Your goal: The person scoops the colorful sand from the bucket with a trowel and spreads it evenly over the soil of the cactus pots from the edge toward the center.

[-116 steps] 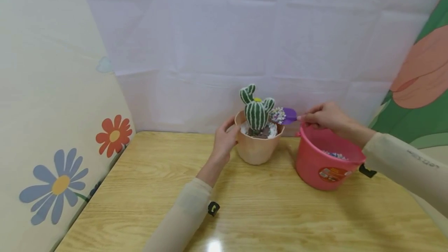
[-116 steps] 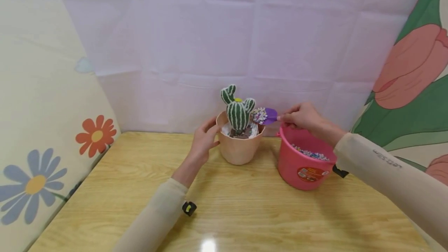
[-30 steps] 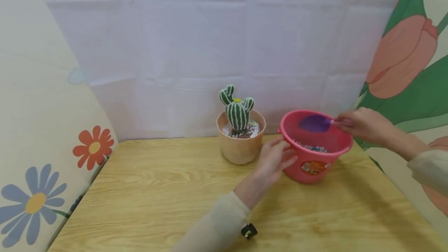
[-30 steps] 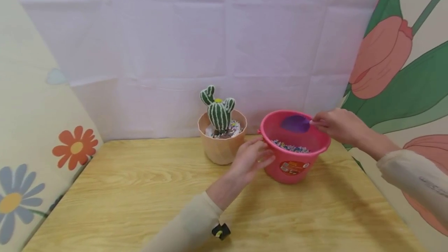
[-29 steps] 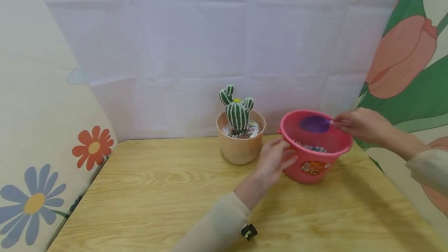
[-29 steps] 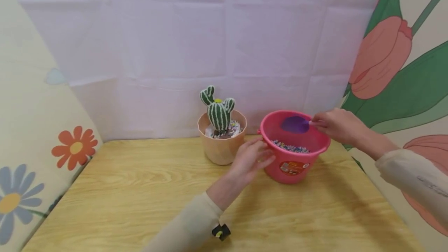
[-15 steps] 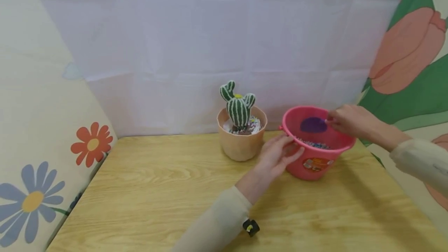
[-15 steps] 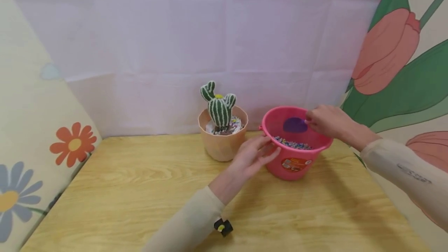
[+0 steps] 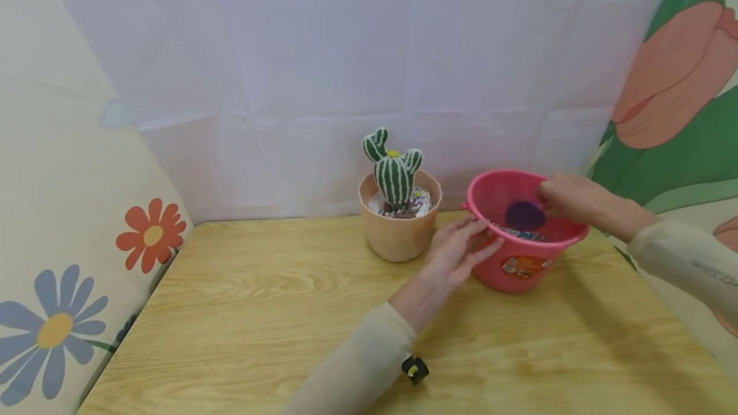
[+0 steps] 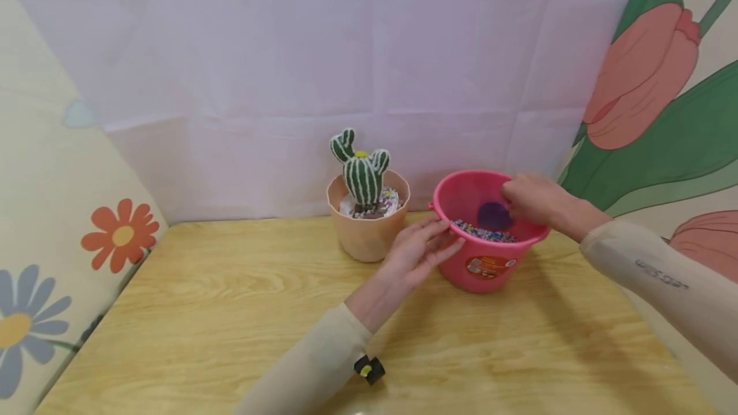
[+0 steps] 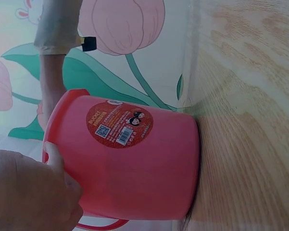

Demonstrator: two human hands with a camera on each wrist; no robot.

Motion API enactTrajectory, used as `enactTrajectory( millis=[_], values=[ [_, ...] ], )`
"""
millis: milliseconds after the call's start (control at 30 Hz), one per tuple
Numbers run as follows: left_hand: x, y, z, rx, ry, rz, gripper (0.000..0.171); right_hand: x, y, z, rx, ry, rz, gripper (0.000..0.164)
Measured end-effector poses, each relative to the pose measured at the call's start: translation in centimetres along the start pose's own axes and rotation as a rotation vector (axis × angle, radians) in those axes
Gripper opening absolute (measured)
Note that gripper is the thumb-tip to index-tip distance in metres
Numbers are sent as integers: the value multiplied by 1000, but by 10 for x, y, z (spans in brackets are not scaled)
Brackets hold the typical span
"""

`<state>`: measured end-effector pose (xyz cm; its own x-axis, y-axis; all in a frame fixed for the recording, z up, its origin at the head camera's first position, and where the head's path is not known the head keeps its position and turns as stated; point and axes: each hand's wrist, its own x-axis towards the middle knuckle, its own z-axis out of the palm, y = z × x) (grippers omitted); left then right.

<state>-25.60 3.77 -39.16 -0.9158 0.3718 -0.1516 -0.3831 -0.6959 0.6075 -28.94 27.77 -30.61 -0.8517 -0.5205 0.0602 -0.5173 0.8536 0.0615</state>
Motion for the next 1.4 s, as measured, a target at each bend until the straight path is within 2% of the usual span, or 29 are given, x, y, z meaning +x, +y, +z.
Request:
enactTrajectory(
  millis=[100,233,400,600,767,1000,1400],
  values=[
    [1,-1,0,0,4,5,22,3,4,4,27,-26,11,22],
    [1,-1,0,0,2,10,22,5,14,8,72,-17,-6,11],
    [1,1,1,3,12,11,20,8,21,10,128,16,-25,11],
    [0,3,6,5,19,27,16,4,23,6,127,75,-56,14],
    [1,3,5,-4,28,33,14,3,22,12,134,135,-85,15],
    [3,-5,1,-19,57,9,15,-3,14,29,327,37,6,7],
    [3,-1,1,-19,40,29,12,-5,13,28,398,58,12,4]
  ],
)
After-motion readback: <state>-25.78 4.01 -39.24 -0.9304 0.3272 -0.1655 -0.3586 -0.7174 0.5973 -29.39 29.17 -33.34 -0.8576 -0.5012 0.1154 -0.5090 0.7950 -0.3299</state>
